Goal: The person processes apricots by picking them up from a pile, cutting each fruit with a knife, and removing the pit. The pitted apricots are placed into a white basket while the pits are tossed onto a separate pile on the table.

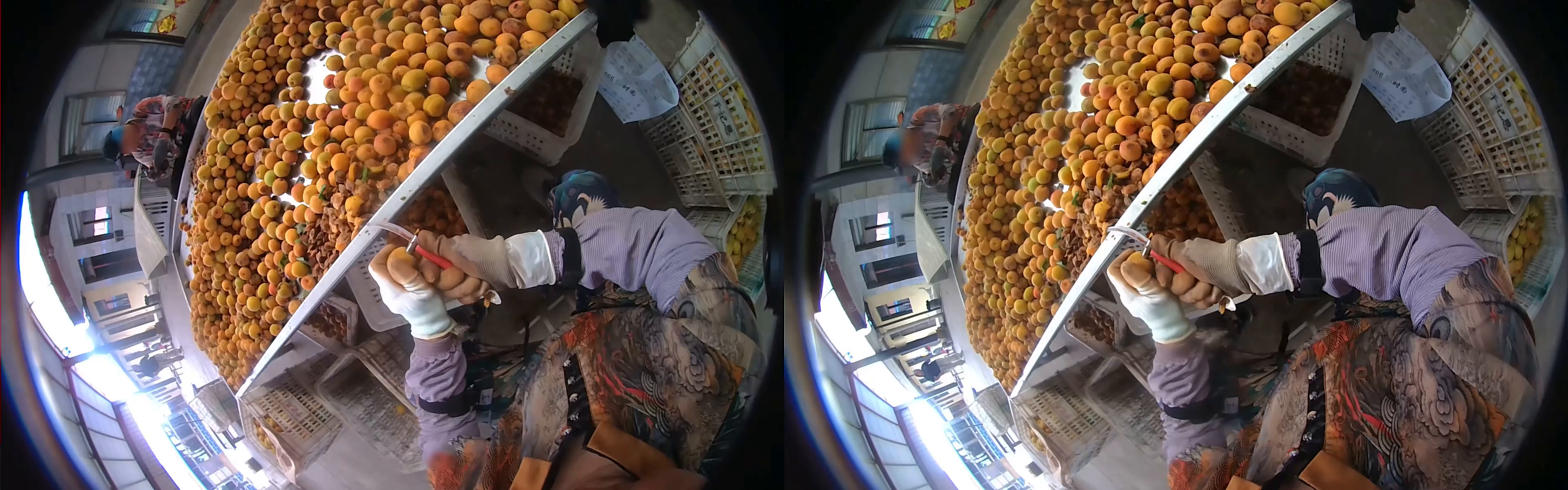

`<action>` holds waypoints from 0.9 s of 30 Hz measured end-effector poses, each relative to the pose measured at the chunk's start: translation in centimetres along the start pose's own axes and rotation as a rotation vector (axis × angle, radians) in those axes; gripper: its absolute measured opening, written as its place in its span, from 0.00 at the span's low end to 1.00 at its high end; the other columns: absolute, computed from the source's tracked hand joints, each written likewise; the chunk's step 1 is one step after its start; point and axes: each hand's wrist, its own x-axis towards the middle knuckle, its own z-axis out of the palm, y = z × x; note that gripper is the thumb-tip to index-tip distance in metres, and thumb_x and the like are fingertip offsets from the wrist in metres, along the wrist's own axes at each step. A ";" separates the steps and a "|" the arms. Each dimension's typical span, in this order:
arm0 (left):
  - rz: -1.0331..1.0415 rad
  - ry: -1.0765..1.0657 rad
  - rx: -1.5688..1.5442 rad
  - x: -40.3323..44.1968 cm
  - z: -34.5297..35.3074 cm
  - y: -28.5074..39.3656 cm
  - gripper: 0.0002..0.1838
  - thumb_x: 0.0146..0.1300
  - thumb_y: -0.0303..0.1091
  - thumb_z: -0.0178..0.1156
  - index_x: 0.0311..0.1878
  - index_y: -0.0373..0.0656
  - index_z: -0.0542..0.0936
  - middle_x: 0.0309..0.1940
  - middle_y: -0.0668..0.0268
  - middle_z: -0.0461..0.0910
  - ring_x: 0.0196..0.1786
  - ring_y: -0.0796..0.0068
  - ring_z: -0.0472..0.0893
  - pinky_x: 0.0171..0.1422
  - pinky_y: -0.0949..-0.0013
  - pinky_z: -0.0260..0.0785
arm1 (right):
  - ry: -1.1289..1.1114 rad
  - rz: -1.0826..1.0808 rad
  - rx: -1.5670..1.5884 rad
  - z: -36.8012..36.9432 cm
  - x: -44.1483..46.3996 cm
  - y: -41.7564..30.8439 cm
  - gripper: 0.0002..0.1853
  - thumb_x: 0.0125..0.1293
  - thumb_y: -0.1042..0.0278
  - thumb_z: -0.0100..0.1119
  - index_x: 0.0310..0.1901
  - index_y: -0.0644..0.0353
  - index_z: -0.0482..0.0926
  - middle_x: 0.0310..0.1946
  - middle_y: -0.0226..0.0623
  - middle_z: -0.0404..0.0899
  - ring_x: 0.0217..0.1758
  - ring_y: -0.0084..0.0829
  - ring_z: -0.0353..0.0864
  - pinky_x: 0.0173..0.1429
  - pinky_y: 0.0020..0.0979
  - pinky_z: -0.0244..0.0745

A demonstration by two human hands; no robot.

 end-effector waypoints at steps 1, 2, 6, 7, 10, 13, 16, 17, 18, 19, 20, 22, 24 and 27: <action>0.005 0.001 -0.001 0.1 0.0 -0.4 0.26 0.71 0.55 0.41 0.40 0.38 0.73 0.27 0.68 0.73 0.31 0.79 0.71 0.39 0.72 0.66 | -0.060 -0.009 0.051 0.0 0.0 -0.1 0.26 0.73 0.41 0.29 0.37 0.56 0.69 0.14 0.25 0.59 0.10 0.16 0.53 0.12 0.21 0.47; -0.064 0.014 -0.150 0.2 -0.1 -1.2 0.27 0.71 0.56 0.40 0.41 0.38 0.73 0.27 0.68 0.73 0.31 0.79 0.71 0.39 0.72 0.66 | -0.121 -0.017 0.098 -0.1 0.0 -0.1 0.26 0.72 0.41 0.29 0.38 0.56 0.68 0.14 0.24 0.58 0.11 0.16 0.52 0.12 0.20 0.46; -0.257 -0.118 -0.327 0.6 -1.5 0.4 0.27 0.71 0.57 0.39 0.41 0.39 0.72 0.32 0.67 0.75 0.35 0.78 0.73 0.44 0.73 0.67 | -0.450 -0.057 0.156 -1.4 0.9 0.5 0.24 0.73 0.43 0.29 0.39 0.57 0.67 0.14 0.22 0.55 0.10 0.16 0.51 0.11 0.20 0.47; -0.254 -0.111 -0.334 0.7 -1.7 0.2 0.27 0.71 0.57 0.39 0.41 0.39 0.72 0.32 0.67 0.75 0.35 0.78 0.73 0.44 0.73 0.67 | -0.450 -0.055 0.146 -1.4 0.8 0.3 0.24 0.73 0.43 0.29 0.39 0.57 0.67 0.14 0.22 0.55 0.10 0.16 0.51 0.11 0.20 0.47; -0.438 -0.184 -0.596 0.6 -2.3 -0.7 0.28 0.71 0.57 0.37 0.42 0.40 0.73 0.34 0.66 0.76 0.37 0.77 0.74 0.46 0.72 0.68 | -0.476 0.030 0.206 -1.3 0.7 0.1 0.23 0.73 0.44 0.31 0.39 0.56 0.68 0.15 0.21 0.56 0.10 0.15 0.51 0.11 0.20 0.47; -0.653 -0.289 -1.035 0.7 -2.9 -0.8 0.28 0.72 0.57 0.36 0.43 0.40 0.74 0.33 0.67 0.76 0.37 0.77 0.75 0.45 0.74 0.68 | -0.674 0.207 0.419 -1.0 0.8 0.3 0.25 0.73 0.41 0.33 0.37 0.57 0.70 0.14 0.21 0.55 0.10 0.14 0.52 0.11 0.18 0.48; -0.513 -0.410 -0.949 0.9 -2.8 -2.2 0.28 0.71 0.57 0.39 0.45 0.38 0.73 0.32 0.67 0.75 0.36 0.76 0.74 0.41 0.74 0.67 | -0.677 0.255 0.214 1.7 -0.4 -0.2 0.29 0.70 0.36 0.30 0.30 0.55 0.69 0.08 0.19 0.52 0.06 0.13 0.50 0.09 0.17 0.45; -0.434 -0.378 -0.818 1.4 -2.8 -1.6 0.29 0.70 0.59 0.41 0.48 0.38 0.71 0.30 0.66 0.73 0.33 0.74 0.73 0.39 0.73 0.67 | -0.965 0.239 0.247 2.1 -0.3 -0.1 0.30 0.71 0.36 0.28 0.31 0.55 0.70 0.08 0.21 0.55 0.07 0.14 0.53 0.10 0.18 0.47; -0.422 -0.311 -0.848 1.3 -3.1 -0.8 0.29 0.69 0.59 0.42 0.49 0.38 0.71 0.29 0.66 0.73 0.32 0.73 0.72 0.38 0.72 0.66 | -0.888 0.262 0.184 2.0 -0.6 -0.5 0.31 0.70 0.35 0.27 0.31 0.55 0.70 0.08 0.22 0.57 0.08 0.14 0.54 0.10 0.18 0.48; -0.414 -0.251 -0.874 1.2 -3.4 0.0 0.29 0.68 0.59 0.44 0.51 0.38 0.70 0.29 0.65 0.72 0.31 0.71 0.71 0.38 0.71 0.66 | -0.810 0.277 0.127 1.9 -0.9 -0.8 0.32 0.69 0.33 0.27 0.32 0.55 0.70 0.08 0.23 0.58 0.08 0.14 0.56 0.10 0.18 0.49; -0.411 -0.245 -0.873 1.5 -3.4 -0.8 0.29 0.68 0.59 0.44 0.51 0.38 0.70 0.29 0.65 0.72 0.31 0.71 0.71 0.38 0.71 0.66 | -0.547 0.172 -0.116 2.9 -1.8 -2.1 0.32 0.68 0.32 0.27 0.32 0.55 0.70 0.09 0.23 0.58 0.08 0.15 0.55 0.09 0.19 0.49; -0.709 -0.169 -1.313 1.9 -3.5 -3.1 0.30 0.66 0.59 0.47 0.54 0.39 0.69 0.32 0.62 0.73 0.34 0.69 0.71 0.44 0.66 0.68 | -0.235 0.002 -0.387 3.2 -1.7 -3.6 0.34 0.66 0.29 0.29 0.33 0.56 0.70 0.10 0.24 0.59 0.08 0.15 0.55 0.09 0.20 0.50; -0.559 -0.263 -1.354 2.4 -4.0 -2.0 0.29 0.66 0.57 0.48 0.56 0.39 0.69 0.33 0.62 0.73 0.35 0.68 0.72 0.47 0.64 0.67 | -0.165 -0.061 -0.508 2.1 -1.7 -3.9 0.34 0.65 0.28 0.33 0.33 0.56 0.70 0.10 0.22 0.58 0.08 0.15 0.54 0.10 0.20 0.50; -0.385 -0.349 -1.405 2.8 -4.3 -1.4 0.27 0.67 0.53 0.49 0.58 0.40 0.69 0.41 0.59 0.74 0.41 0.66 0.73 0.55 0.58 0.65 | -0.080 -0.103 -0.594 2.1 -2.0 -3.9 0.32 0.66 0.30 0.35 0.32 0.57 0.71 0.10 0.22 0.58 0.08 0.16 0.54 0.11 0.20 0.49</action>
